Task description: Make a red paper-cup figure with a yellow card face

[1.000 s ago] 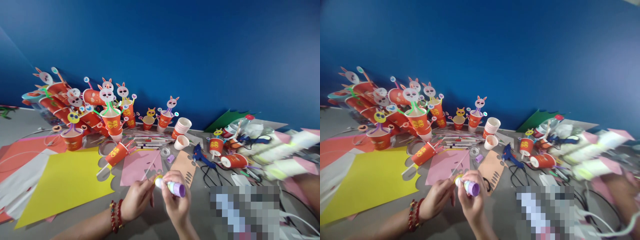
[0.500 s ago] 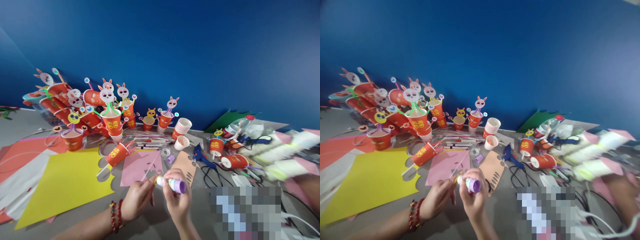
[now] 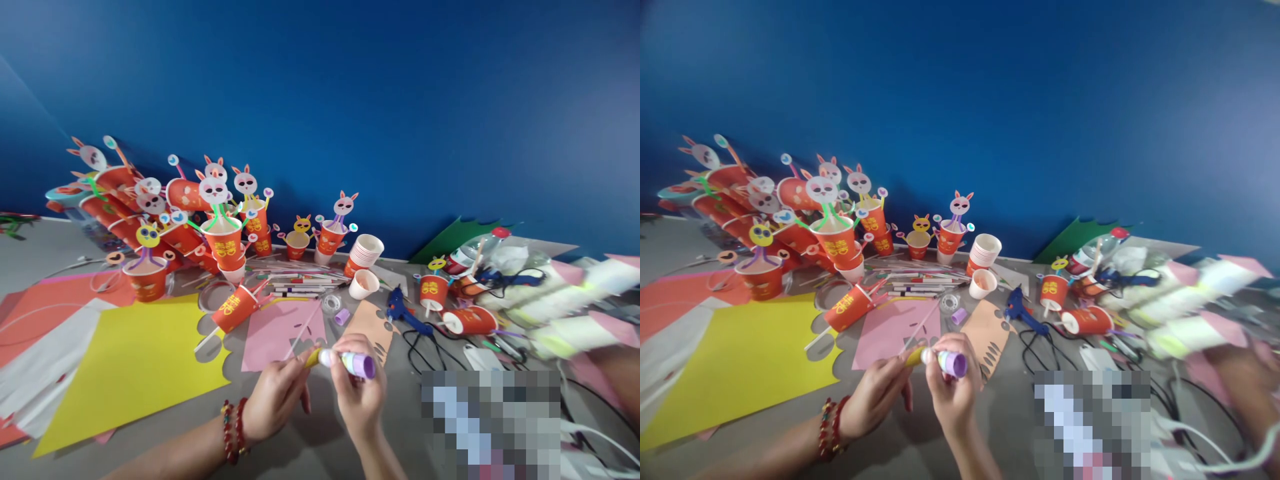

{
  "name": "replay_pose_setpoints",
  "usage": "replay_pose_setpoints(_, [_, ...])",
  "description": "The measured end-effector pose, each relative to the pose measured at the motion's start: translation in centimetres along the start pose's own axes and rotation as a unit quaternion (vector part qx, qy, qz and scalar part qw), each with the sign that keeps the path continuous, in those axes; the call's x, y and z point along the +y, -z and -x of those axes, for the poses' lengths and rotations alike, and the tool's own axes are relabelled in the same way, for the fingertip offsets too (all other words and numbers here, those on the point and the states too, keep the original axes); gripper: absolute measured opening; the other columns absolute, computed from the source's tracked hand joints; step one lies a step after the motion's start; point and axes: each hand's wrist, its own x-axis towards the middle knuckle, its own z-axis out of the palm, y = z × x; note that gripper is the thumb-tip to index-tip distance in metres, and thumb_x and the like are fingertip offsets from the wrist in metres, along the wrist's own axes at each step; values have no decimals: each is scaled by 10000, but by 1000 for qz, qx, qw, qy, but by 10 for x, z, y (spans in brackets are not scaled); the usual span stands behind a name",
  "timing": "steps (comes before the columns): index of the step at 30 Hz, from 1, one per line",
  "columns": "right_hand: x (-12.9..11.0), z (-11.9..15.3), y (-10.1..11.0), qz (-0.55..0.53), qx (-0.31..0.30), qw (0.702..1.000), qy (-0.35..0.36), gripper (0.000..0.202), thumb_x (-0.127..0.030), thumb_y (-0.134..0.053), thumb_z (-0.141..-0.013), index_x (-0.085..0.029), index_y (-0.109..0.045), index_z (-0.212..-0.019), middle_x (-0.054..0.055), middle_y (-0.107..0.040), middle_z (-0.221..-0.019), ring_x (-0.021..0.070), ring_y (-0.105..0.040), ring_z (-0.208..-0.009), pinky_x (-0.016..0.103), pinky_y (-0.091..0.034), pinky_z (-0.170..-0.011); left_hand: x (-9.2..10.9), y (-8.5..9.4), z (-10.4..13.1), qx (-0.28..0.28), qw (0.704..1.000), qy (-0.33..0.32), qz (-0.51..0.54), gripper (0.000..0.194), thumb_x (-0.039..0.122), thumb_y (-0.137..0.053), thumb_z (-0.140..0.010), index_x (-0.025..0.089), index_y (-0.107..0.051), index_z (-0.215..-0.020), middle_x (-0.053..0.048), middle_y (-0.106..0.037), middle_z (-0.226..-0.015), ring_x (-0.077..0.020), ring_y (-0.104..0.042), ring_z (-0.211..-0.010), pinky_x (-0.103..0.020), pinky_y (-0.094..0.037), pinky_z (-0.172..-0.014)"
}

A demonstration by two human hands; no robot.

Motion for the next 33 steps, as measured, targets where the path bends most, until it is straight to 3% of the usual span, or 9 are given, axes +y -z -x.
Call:
replay_pose_setpoints(24, [2, -1, 0, -7, 22, 1000, -17, 104, -91, -584, -878, -191, -565, -856, 27, -576, -794, 181, -589, -772, 317, -498, -692, 0, -1, -2, 15, 999, -50, 0, 460, 224, -306, -1038, 224, -337, -1497, -10, -650, -624, -123, -648, -453, -204, -506, -532])
replay_pose_setpoints(29, [1, -1, 1, -10, 18, 1000, -19, 120, -80, -581, -879, -191, -559, -842, 18, -569, -773, 175, -584, -758, 309, -498, -687, 1, -1, -1, 8, 999, -29, -13, 457, 232, -304, -1039, 219, -349, -1493, -11, -647, -623, -129, -655, -468, -216, -512, -550])
replay_pose_setpoints(33, [0, 0, 2, -5, 23, 999, -23, 109, -86, -583, -881, -188, -563, -850, 21, -568, -788, 171, -584, -765, 298, -497, -683, 1, -1, 0, 19, 998, -57, -15, 456, 225, -309, -1038, 219, -344, -1493, -8, -651, -622, -125, -649, -464, -216, -511, -554])
